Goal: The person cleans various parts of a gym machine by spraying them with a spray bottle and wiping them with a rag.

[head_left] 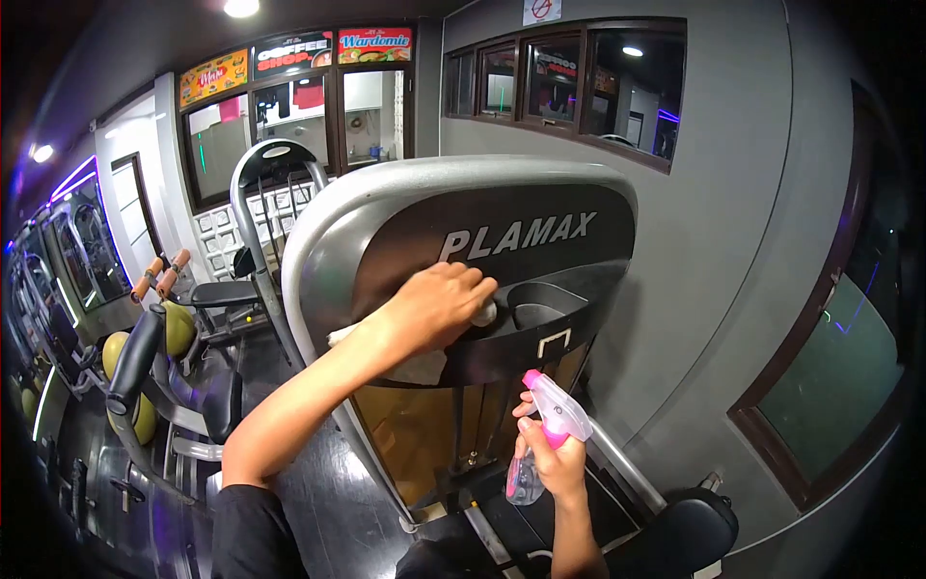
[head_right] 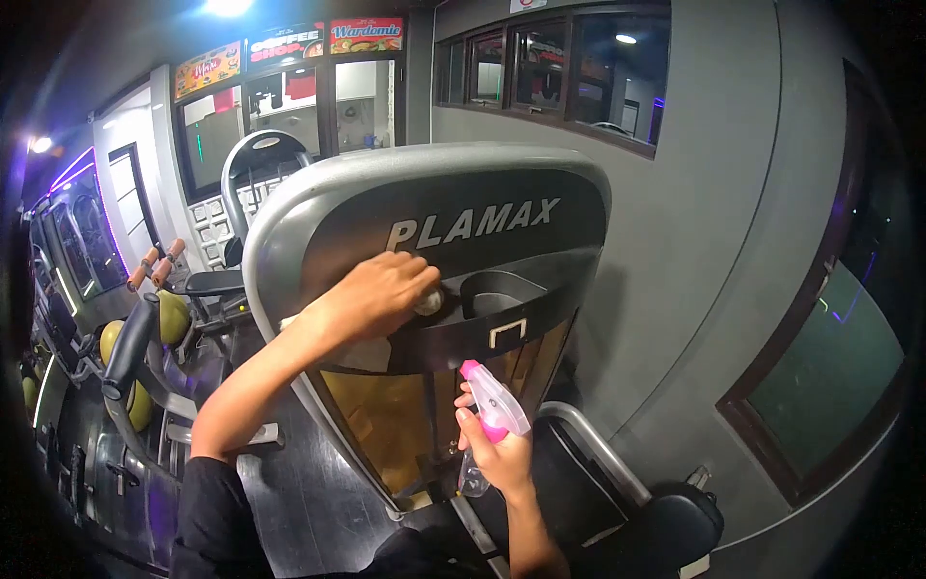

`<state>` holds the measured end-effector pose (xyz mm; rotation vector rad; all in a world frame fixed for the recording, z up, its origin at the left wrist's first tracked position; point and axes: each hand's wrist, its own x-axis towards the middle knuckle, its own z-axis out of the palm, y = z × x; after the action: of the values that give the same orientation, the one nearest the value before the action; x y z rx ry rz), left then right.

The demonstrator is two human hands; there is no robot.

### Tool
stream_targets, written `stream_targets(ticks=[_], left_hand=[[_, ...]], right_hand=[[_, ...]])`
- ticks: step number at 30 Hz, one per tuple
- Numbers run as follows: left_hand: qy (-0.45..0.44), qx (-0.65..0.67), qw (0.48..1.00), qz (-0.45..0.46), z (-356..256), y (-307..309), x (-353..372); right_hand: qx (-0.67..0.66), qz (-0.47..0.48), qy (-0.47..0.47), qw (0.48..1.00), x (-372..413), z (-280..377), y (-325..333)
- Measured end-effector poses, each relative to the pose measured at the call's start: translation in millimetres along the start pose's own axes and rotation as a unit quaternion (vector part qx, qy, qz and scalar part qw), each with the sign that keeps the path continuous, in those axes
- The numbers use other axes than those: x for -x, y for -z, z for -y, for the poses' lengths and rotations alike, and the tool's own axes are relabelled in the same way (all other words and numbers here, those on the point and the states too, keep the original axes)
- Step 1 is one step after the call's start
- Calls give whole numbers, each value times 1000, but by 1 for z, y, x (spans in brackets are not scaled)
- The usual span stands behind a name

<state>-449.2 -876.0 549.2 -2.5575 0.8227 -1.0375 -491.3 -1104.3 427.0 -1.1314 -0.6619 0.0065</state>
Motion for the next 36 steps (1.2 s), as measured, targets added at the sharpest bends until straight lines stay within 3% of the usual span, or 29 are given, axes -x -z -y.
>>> stream_targets(ticks=[2, 6, 10, 18, 23, 24, 26, 30, 34, 36], left_hand=[[-29, 19, 998, 50, -2, -10, -14], [-110, -35, 993, 23, -5, -22, -44], [-106, -88, 988, 75, -5, -17, -34], [-159, -243, 925, 243, -1, 67, 22], [-170, -263, 936, 163, 19, 54, 15], [-141, -263, 939, 174, 21, 54, 3], [-164, -339, 920, 113, 31, 53, -25], [-148, -353, 924, 4, 43, 27, -100], [-59, -290, 955, 32, 36, 16, -134], [-147, -294, 944, 34, 37, 16, -104]], right_hand=[[-6, -2, 3, 1000, 2, -1, -1], [13, 5, 6, 1000, 5, -7, -6], [23, 6, -8, 1000, 14, -7, -1], [44, -12, 8, 999, 27, 0, 21], [59, -7, -7, 998, 30, -4, 33], [59, -11, -7, 998, 31, -4, 36], [70, -17, -8, 997, 32, -3, 41], [61, -42, -11, 997, 34, -4, 45], [62, -45, -5, 997, 33, -6, 49], [50, -46, -7, 998, 31, -9, 47]])
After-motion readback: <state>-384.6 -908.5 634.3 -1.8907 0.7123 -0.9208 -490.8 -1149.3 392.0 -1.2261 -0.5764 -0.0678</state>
